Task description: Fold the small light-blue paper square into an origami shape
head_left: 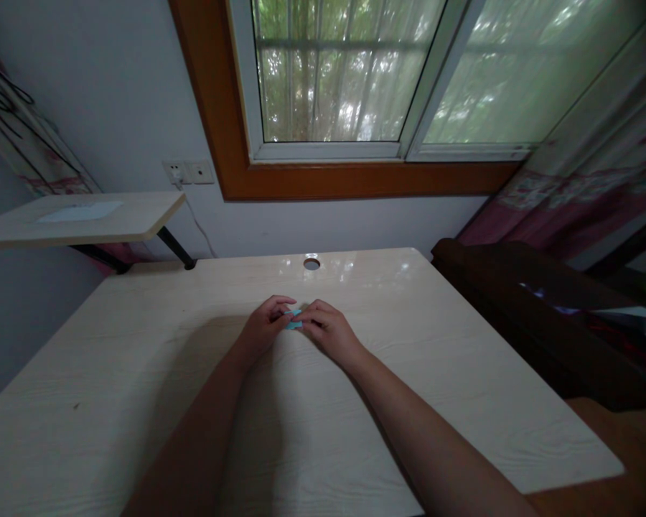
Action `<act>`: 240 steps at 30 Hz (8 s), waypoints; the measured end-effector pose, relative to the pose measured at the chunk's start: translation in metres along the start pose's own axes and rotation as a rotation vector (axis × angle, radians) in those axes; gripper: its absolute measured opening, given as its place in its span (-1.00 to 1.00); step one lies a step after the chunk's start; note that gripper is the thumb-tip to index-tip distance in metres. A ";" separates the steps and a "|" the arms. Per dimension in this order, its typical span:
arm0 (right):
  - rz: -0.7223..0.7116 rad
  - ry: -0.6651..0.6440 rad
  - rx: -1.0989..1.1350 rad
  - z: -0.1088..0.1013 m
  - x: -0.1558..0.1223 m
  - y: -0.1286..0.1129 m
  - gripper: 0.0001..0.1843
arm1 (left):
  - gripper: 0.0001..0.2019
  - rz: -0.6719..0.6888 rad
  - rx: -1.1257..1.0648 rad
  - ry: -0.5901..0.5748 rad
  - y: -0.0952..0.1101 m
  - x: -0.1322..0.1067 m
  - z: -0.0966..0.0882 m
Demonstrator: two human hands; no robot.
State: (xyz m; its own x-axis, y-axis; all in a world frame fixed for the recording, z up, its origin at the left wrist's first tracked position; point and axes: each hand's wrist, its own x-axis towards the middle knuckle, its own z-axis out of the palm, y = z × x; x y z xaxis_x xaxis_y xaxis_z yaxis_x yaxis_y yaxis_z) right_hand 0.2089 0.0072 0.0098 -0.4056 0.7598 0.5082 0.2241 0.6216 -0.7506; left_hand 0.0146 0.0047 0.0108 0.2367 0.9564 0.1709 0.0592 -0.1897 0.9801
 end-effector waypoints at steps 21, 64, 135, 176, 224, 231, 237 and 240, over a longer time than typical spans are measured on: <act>0.052 0.183 -0.047 -0.002 0.000 0.000 -0.84 | -0.77 0.047 0.053 0.068 -0.006 -0.001 -0.001; 0.181 0.163 0.150 -0.001 0.001 -0.005 -0.86 | -0.84 0.039 0.100 0.056 0.004 -0.005 0.001; 0.259 0.184 0.114 0.002 -0.001 -0.003 -0.82 | -0.88 0.207 0.401 0.139 0.003 -0.007 0.008; 0.344 0.173 0.236 0.003 -0.003 -0.002 -0.76 | -0.64 0.093 0.170 0.121 0.007 -0.006 0.009; 0.384 0.215 0.324 0.008 -0.001 0.004 -0.76 | -0.64 0.107 0.096 0.023 -0.002 -0.005 0.006; 0.375 0.254 0.374 0.007 0.000 0.007 -0.75 | -0.63 0.073 0.060 0.040 -0.002 -0.004 0.005; 0.369 0.182 0.350 0.007 -0.001 0.007 -0.70 | -0.63 0.061 0.060 0.048 -0.001 -0.005 0.007; 0.370 0.151 0.330 0.008 -0.002 0.006 -0.71 | -0.64 0.069 0.108 0.040 -0.003 -0.004 0.008</act>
State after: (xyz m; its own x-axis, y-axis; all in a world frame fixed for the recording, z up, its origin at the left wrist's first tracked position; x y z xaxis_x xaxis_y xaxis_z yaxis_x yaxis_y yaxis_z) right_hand 0.2044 0.0080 0.0006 -0.2144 0.9515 0.2207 0.0271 0.2317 -0.9724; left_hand 0.0213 -0.0003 0.0065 0.2052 0.9480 0.2434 0.1484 -0.2760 0.9496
